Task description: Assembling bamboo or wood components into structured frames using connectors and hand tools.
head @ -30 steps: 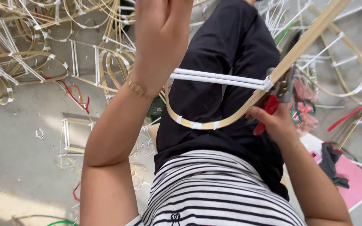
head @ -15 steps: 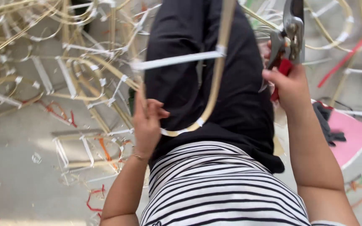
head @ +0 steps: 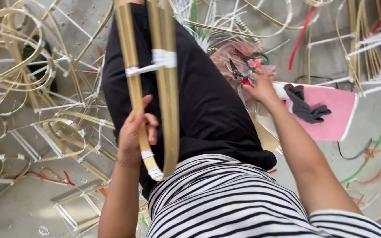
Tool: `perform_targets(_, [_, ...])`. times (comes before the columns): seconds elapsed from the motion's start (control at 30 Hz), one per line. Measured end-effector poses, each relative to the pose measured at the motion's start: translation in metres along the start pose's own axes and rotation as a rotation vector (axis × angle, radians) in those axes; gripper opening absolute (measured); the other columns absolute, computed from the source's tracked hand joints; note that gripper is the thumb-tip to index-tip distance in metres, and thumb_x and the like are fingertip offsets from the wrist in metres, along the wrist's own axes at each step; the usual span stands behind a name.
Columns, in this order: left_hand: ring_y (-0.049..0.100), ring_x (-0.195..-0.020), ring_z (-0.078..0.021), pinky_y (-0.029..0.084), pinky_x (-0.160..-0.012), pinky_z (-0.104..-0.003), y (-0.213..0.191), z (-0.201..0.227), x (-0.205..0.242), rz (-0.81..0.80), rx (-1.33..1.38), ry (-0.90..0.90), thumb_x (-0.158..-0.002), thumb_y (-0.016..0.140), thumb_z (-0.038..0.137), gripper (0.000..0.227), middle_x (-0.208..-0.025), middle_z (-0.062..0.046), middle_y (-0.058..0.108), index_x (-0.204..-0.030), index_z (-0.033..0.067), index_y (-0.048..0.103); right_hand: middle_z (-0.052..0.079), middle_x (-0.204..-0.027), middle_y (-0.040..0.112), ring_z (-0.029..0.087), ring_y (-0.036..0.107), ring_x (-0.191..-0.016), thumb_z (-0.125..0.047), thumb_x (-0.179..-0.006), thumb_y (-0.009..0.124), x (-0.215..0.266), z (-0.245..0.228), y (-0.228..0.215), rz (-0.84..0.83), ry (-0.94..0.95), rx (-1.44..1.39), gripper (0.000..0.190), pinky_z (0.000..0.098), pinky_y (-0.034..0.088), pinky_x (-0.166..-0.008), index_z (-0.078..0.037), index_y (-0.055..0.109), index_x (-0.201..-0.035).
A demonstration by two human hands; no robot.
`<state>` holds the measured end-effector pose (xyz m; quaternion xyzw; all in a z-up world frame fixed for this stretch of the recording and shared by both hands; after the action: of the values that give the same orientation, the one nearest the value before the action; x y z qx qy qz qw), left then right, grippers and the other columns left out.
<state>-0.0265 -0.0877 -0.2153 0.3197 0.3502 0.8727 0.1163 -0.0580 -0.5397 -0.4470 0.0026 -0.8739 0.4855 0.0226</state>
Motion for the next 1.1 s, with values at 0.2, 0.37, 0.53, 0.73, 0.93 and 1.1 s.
perform_targets(0.2, [0.065, -0.057, -0.022, 0.053, -0.05, -0.03, 0.038, -0.013, -0.011, -0.275, 0.07, -0.127, -0.107, 0.045, 0.025, 0.054, -0.1, -0.02, 0.071, -0.154, -0.0017, 0.038, 0.02, -0.14, 0.059, 0.04, 0.051, -0.131, -0.04, -0.087, 0.086, 0.053, -0.039, -0.176, 0.046, 0.33, 0.332, 0.068, 0.0566, 0.042, -0.104, -0.004, 0.062, -0.139])
perform_targets(0.37, [0.061, -0.049, -0.0182, 0.05, -0.045, -0.027, 0.041, -0.022, -0.013, -0.247, 0.051, -0.175, -0.113, 0.045, 0.024, 0.041, -0.091, -0.02, 0.071, -0.144, -0.0033, 0.047, 0.022, -0.118, 0.066, 0.04, 0.062, -0.108, -0.042, -0.095, 0.078, 0.114, 0.036, -0.146, -0.114, 0.486, 0.392, 0.053, 0.0552, 0.048, -0.094, -0.002, 0.064, -0.128])
perform_targets(0.53, [0.06, -0.048, -0.0171, 0.049, -0.043, -0.026, 0.042, -0.02, -0.001, -0.269, 0.028, -0.19, -0.113, 0.047, 0.022, 0.035, -0.085, -0.017, 0.07, -0.138, -0.0025, 0.051, 0.011, -0.102, 0.066, 0.026, 0.065, -0.087, -0.027, -0.109, 0.06, 0.042, -0.03, -0.123, -0.147, 0.544, -0.467, 0.033, 0.0418, 0.054, -0.085, 0.0, 0.063, -0.127])
perform_targets(0.73, [0.057, -0.042, -0.0125, 0.045, -0.038, -0.021, 0.042, -0.019, 0.017, -0.212, -0.126, -0.168, -0.113, 0.047, 0.028, 0.037, -0.077, -0.013, 0.068, -0.133, -0.0019, 0.055, 0.002, -0.088, 0.062, 0.01, 0.058, -0.072, -0.019, -0.104, 0.054, -0.079, -0.298, -0.136, -0.384, 0.265, -1.164, 0.038, 0.0247, 0.052, -0.069, 0.0, 0.06, -0.136])
perform_targets(0.93, [0.063, -0.079, -0.01, 0.059, -0.07, -0.028, 0.0, -0.039, 0.006, -0.2, -0.371, -0.151, -0.12, 0.05, 0.022, 0.033, -0.1, -0.004, 0.065, -0.141, -0.0021, 0.058, -0.001, -0.091, 0.068, 0.003, 0.058, -0.073, -0.025, -0.099, 0.069, -0.098, -0.391, -0.098, -0.496, 0.05, -0.971, 0.038, 0.0208, 0.047, -0.062, -0.003, 0.07, -0.13])
perform_targets(1.1, [0.036, -0.044, -0.0046, 0.031, -0.038, -0.021, 0.019, -0.012, -0.002, -0.086, -0.357, -0.093, -0.114, 0.039, 0.031, 0.03, -0.066, 0.003, 0.046, -0.111, 0.0069, 0.056, 0.002, -0.105, 0.072, 0.006, 0.067, -0.094, -0.025, -0.093, 0.079, -0.108, -0.38, -0.069, -0.362, -0.183, -0.938, 0.05, 0.0205, 0.053, -0.081, -0.001, 0.061, -0.133])
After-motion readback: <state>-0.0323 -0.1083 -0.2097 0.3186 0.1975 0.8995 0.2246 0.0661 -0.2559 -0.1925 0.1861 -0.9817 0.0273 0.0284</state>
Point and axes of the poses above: each hand's wrist, its own x-axis away from the middle knuckle, its own y-axis out of the palm, z = x × y, the point moved 7 cm from there along -x, towards the middle knuckle
